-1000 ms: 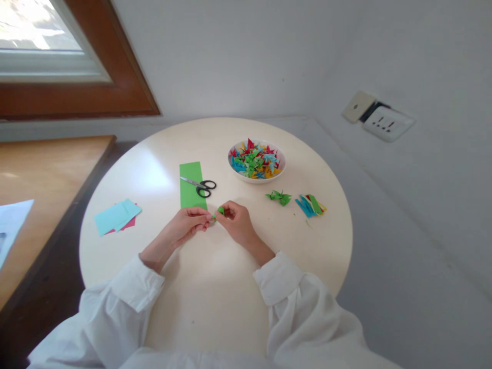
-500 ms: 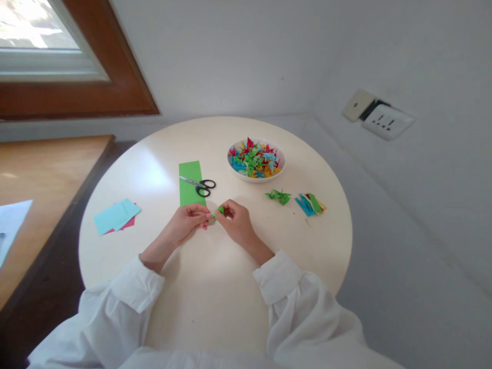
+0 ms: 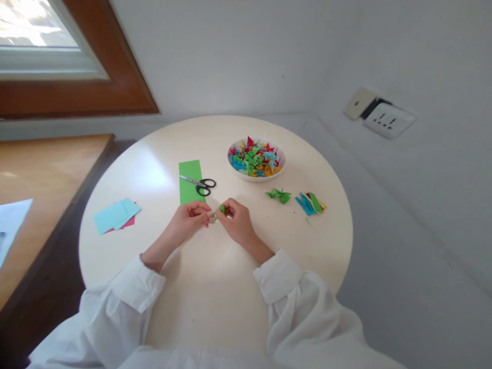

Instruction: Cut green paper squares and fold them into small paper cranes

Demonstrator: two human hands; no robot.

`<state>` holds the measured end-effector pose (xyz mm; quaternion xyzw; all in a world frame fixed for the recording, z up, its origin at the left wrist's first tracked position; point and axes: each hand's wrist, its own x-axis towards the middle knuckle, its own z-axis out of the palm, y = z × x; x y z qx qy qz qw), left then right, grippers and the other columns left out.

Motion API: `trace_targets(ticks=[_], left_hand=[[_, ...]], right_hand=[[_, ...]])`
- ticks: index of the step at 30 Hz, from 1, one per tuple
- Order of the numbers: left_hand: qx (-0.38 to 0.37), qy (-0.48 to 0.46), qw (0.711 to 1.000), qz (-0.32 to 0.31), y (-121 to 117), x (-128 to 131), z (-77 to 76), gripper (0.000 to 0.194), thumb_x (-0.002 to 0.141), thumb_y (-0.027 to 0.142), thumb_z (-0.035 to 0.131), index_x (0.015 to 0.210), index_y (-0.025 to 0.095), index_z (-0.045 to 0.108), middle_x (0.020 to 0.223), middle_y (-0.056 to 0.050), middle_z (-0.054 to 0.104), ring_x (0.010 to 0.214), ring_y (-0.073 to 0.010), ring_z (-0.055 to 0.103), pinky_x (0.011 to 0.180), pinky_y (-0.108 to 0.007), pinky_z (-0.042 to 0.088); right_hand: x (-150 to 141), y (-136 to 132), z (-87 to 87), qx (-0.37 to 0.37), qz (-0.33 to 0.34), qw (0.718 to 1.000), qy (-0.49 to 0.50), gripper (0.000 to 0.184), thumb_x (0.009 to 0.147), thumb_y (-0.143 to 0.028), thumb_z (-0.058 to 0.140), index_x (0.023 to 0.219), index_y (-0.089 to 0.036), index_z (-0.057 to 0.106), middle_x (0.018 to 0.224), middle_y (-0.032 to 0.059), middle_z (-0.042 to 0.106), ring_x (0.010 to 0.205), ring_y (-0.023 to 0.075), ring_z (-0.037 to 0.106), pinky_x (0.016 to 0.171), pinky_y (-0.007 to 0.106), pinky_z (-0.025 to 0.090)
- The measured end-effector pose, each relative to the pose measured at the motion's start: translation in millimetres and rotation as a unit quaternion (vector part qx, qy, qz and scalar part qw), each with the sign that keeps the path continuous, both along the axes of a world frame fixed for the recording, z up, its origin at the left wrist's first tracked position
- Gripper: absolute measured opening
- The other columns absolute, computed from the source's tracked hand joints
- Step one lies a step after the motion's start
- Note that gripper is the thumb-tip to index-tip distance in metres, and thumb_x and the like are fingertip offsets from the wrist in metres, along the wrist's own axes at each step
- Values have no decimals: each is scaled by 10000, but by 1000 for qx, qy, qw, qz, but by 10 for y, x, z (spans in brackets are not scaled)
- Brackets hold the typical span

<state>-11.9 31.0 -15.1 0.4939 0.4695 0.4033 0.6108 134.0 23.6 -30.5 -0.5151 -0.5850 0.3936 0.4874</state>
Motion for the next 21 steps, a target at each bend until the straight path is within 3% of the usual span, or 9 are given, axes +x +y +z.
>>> trace_targets(ticks=[7,21], left_hand=[[14,9,1000,8,8,9,-44,244,594,298,735,673,125,582,547,5,587,463,-78,506,474,-210,398],[-12,-32,999,24,-29,33,78,230,563,273,735,658,133,579,492,35,547,453,-75,477,471,-212,353]], right_hand=[[-21,-3,6,4,-3,1000,9,134,675,-270,548,602,-193,467,559,-42,470,515,93,426,497,230,349],[-46,-35,31,15,-21,999,20,140,682,-278,566,609,-196,478,570,-36,483,521,96,429,496,231,364]])
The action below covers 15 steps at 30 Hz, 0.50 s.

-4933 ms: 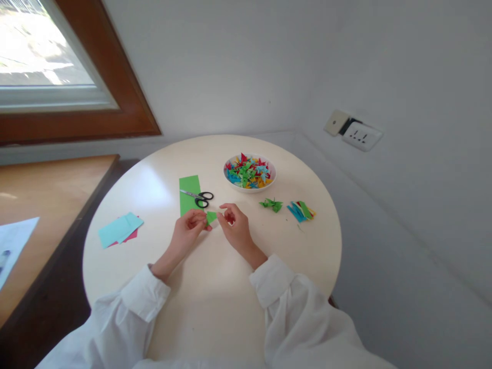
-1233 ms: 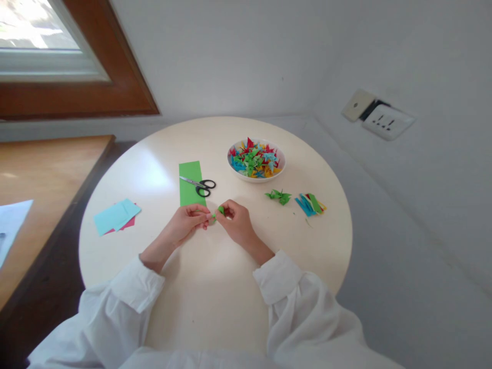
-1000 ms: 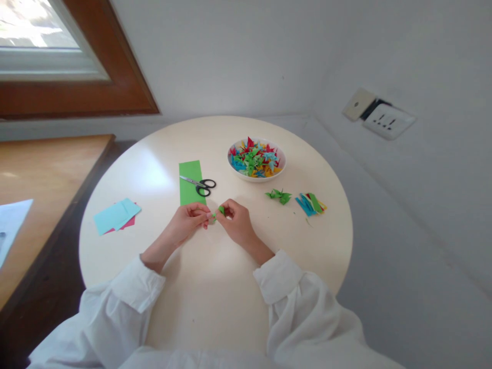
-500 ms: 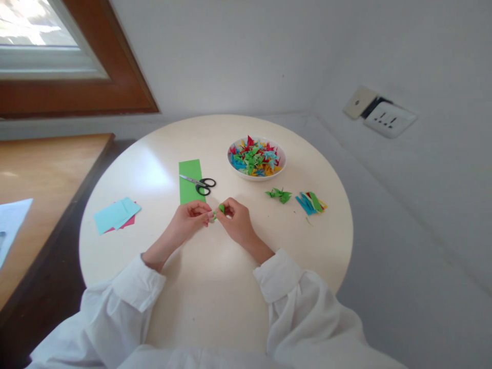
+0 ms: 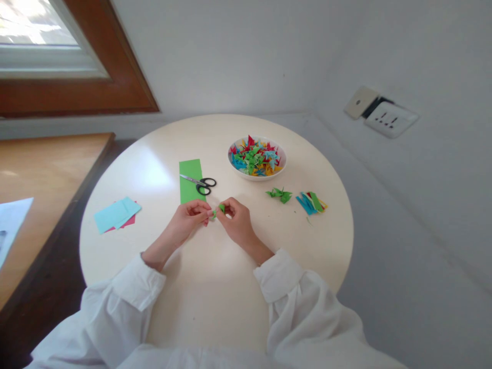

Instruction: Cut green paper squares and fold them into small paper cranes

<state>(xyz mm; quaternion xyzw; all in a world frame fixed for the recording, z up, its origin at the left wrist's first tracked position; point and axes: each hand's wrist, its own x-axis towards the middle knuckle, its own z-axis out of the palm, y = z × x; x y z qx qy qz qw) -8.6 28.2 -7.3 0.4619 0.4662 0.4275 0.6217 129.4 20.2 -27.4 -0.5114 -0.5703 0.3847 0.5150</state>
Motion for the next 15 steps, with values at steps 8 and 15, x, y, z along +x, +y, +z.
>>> trace_targets(ticks=[8,15], left_hand=[[-15,3,1000,-8,-14,-8,31,219,593,276,715,677,137,567,445,64,463,420,-58,403,434,-203,283],[14,30,999,-17,16,-33,-60,231,630,310,700,700,140,560,465,62,458,407,-46,374,404,-191,252]], right_hand=[[1,-6,-13,19,3,1000,-5,121,707,-262,569,636,-193,498,599,-27,514,551,106,461,525,237,382],[-10,-21,-11,56,-3,997,-61,85,729,-218,552,658,-190,515,628,-21,529,565,105,464,543,233,395]])
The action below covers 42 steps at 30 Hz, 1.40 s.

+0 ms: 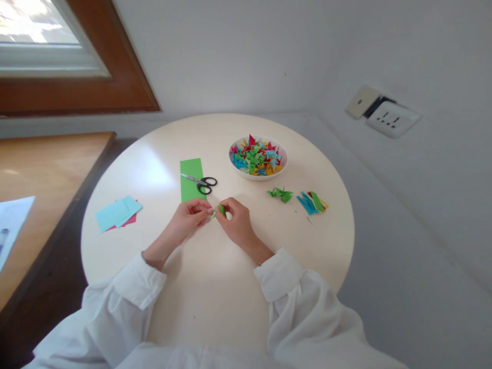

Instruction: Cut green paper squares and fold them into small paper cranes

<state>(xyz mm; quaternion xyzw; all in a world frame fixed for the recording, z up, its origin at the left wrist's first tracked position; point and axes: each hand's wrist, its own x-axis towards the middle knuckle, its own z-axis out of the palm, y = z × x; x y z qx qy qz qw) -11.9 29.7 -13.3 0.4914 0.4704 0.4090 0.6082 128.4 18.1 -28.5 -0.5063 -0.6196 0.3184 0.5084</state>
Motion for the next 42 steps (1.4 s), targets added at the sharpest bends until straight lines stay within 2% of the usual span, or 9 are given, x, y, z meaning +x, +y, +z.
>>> trace_targets(ticks=[4,7,10,14,18,26,32,42], left_hand=[[-24,-27,999,-17,-6,11,32,269,603,314,724,710,136,553,414,78,421,382,-44,361,387,-181,239],[-38,-38,998,-18,-16,21,57,298,591,331,736,715,132,552,410,68,454,375,-46,386,374,-173,255],[-36,-48,998,-7,-21,30,60,328,570,345,751,710,128,549,454,26,552,403,-71,479,397,-184,352],[-43,-58,997,29,-21,41,60,358,525,346,778,688,134,541,482,9,601,460,-115,575,458,-221,458],[-43,-70,995,55,-20,44,53,376,499,345,791,682,130,542,500,7,620,509,-138,624,557,-268,521],[-21,-70,994,78,-15,51,21,357,500,325,792,674,127,552,531,-2,638,532,-155,645,599,-301,545],[-59,-89,992,73,-18,66,19,357,480,294,802,675,126,553,544,-9,660,558,-139,652,621,-266,535],[-49,-90,991,88,-12,78,-14,345,450,267,807,641,127,556,521,5,649,541,-124,638,607,-249,520]], right_hand=[[2,-12,12,30,13,999,-21,70,735,-204,545,670,-184,528,624,-24,524,571,103,470,555,231,408],[0,-13,13,40,20,999,-22,78,749,-209,544,676,-183,533,621,-23,524,578,104,487,565,234,423],[-5,-7,13,49,18,999,-12,70,763,-215,541,699,-187,541,673,-5,558,630,116,528,581,239,442],[1,11,17,74,4,997,-33,43,770,-205,532,737,-196,558,850,46,583,811,151,563,625,253,466],[12,34,9,75,-5,996,-52,58,772,-196,523,729,-199,563,833,44,564,796,154,550,613,253,464],[5,57,-48,0,2,1000,-15,85,774,-227,518,704,-188,545,714,11,557,642,127,526,555,242,433],[6,58,-48,29,5,999,-34,66,759,-193,528,699,-189,557,724,17,567,675,137,535,589,253,442],[2,60,-37,46,11,997,-68,82,783,-181,507,708,-191,537,732,20,551,676,133,526,585,247,444]])
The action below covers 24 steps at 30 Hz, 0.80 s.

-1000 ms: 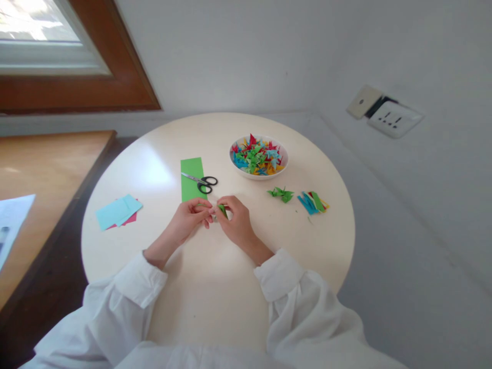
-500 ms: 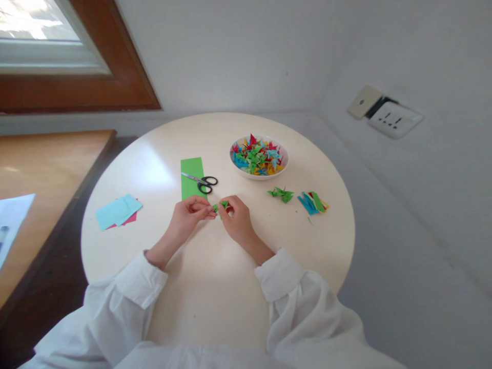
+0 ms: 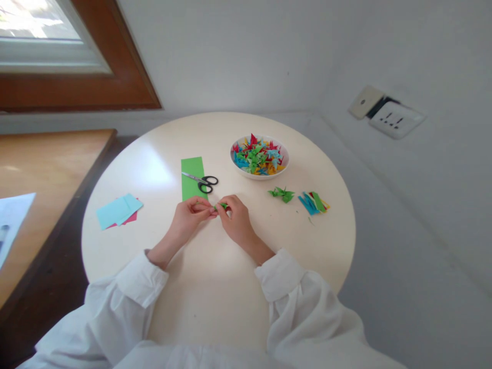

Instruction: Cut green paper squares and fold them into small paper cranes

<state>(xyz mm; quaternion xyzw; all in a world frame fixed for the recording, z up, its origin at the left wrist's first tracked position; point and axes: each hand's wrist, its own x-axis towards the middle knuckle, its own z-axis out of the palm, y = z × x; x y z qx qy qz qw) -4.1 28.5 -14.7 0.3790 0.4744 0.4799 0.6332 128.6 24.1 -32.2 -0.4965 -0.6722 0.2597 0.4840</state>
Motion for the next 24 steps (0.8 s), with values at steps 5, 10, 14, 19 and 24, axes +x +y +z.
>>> trace_targets(ticks=[5,10,14,19,24], left_hand=[[21,17,1000,0,-2,6,-7,312,465,241,792,630,129,553,530,10,639,539,-125,630,595,-250,510],[27,31,999,7,-19,15,19,265,489,208,765,621,131,549,536,14,632,537,-121,622,597,-254,507],[27,44,999,13,-23,27,18,245,507,200,742,637,137,544,545,14,630,539,-127,622,593,-263,501],[45,71,996,25,-16,36,3,227,522,187,714,647,144,530,543,20,617,532,-120,608,565,-242,474],[76,118,990,18,-15,30,-13,154,576,181,653,609,156,504,473,54,534,435,-82,521,456,-194,394]], right_hand=[[-5,-3,11,7,-5,1000,-13,76,775,-164,507,709,-195,526,741,22,553,688,140,531,588,250,441],[1,-5,28,17,-6,1000,-25,78,767,-152,516,703,-196,523,746,31,561,708,149,541,613,260,445],[-6,-10,32,18,-6,999,-31,87,765,-148,513,699,-203,523,745,28,567,709,150,544,623,265,448],[-32,-15,34,22,-1,1000,-17,100,770,-140,501,695,-202,524,742,27,566,720,148,545,627,261,453],[-31,-20,31,24,6,999,-27,101,787,-150,506,714,-195,559,753,33,577,725,147,547,638,263,455]])
